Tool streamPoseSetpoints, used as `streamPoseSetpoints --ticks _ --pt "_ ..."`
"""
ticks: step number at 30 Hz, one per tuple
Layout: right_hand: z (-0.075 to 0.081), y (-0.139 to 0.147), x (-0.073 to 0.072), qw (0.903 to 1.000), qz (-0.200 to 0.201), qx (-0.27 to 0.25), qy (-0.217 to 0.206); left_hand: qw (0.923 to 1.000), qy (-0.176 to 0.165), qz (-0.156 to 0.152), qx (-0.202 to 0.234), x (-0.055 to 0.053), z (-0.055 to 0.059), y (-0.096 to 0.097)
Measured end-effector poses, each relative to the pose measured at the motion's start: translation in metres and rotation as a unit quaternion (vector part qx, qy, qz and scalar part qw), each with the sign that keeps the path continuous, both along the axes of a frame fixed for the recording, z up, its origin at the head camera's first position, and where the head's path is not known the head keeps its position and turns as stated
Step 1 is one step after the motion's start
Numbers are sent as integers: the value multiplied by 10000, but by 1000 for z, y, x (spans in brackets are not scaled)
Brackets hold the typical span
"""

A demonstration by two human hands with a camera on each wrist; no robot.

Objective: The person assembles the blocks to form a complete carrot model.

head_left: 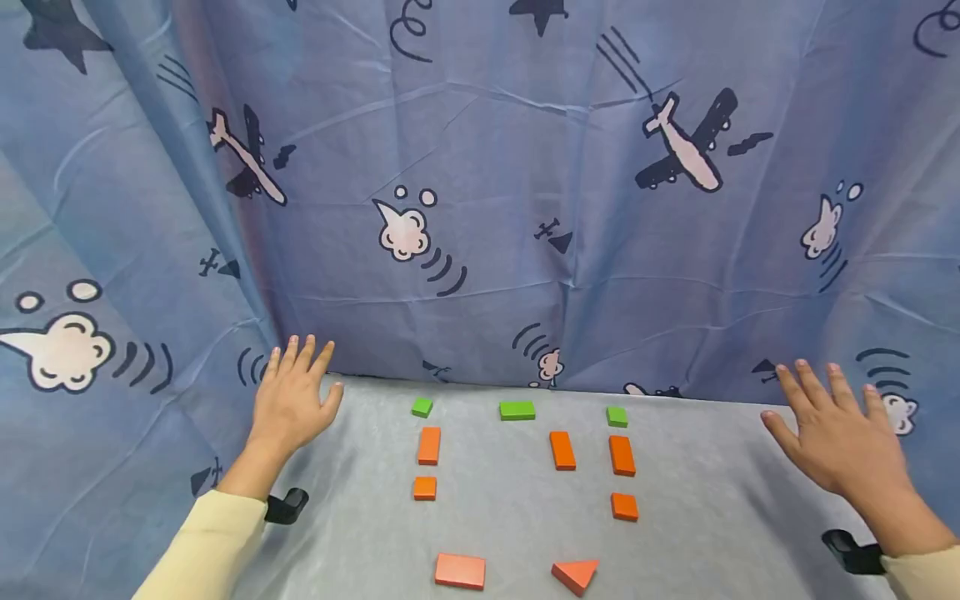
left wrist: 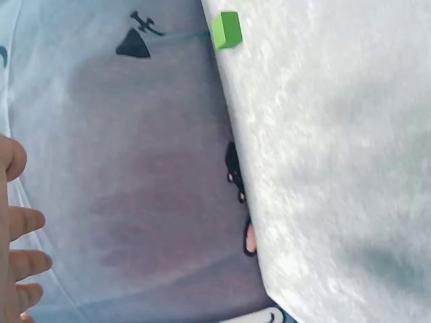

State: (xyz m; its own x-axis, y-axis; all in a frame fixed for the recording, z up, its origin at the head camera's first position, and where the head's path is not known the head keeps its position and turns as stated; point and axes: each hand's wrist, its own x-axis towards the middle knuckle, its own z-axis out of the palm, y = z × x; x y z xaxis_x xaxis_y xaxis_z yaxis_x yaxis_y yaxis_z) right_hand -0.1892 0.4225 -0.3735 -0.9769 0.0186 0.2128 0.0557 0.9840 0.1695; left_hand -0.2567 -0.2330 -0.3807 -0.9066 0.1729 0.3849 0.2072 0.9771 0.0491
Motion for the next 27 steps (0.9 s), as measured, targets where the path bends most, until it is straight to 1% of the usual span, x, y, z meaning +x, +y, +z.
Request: streamPoseSetpoints --ticks 3,6,8,10,16,19,22,25,27 --pt "3 -9 1 9998 137 -120 49 9999 75 -123 30 2 2 9" --pt "7 -21 1 9989 399 -133 207 9995 19 -244 201 6 2 18" --pt "9 -32 0 9969 679 -127 385 9989 -45 -319 332 8 0 24" --pt "10 -46 0 9948 887 -156 475 9980 -79 -392 491 10 -3 29" --pt "8 -87 0 9859 1471 -538 584 9931 -165 -659 952 10 -14 43" --pt "5 -103 -2 9800 1762 -751 538 9903 -251 -777 1128 9 -19 49" --pt "-1 -119 -8 9740 1971 -1021 452 9875 -370 -818 1296 9 -23 55" --pt "-8 -135 -14 9675 2118 -1337 342 9837 -583 -803 1500 8 -28 61" --pt "-13 -146 -18 9640 2130 -1581 169 9799 -750 -804 1662 9 -33 65"
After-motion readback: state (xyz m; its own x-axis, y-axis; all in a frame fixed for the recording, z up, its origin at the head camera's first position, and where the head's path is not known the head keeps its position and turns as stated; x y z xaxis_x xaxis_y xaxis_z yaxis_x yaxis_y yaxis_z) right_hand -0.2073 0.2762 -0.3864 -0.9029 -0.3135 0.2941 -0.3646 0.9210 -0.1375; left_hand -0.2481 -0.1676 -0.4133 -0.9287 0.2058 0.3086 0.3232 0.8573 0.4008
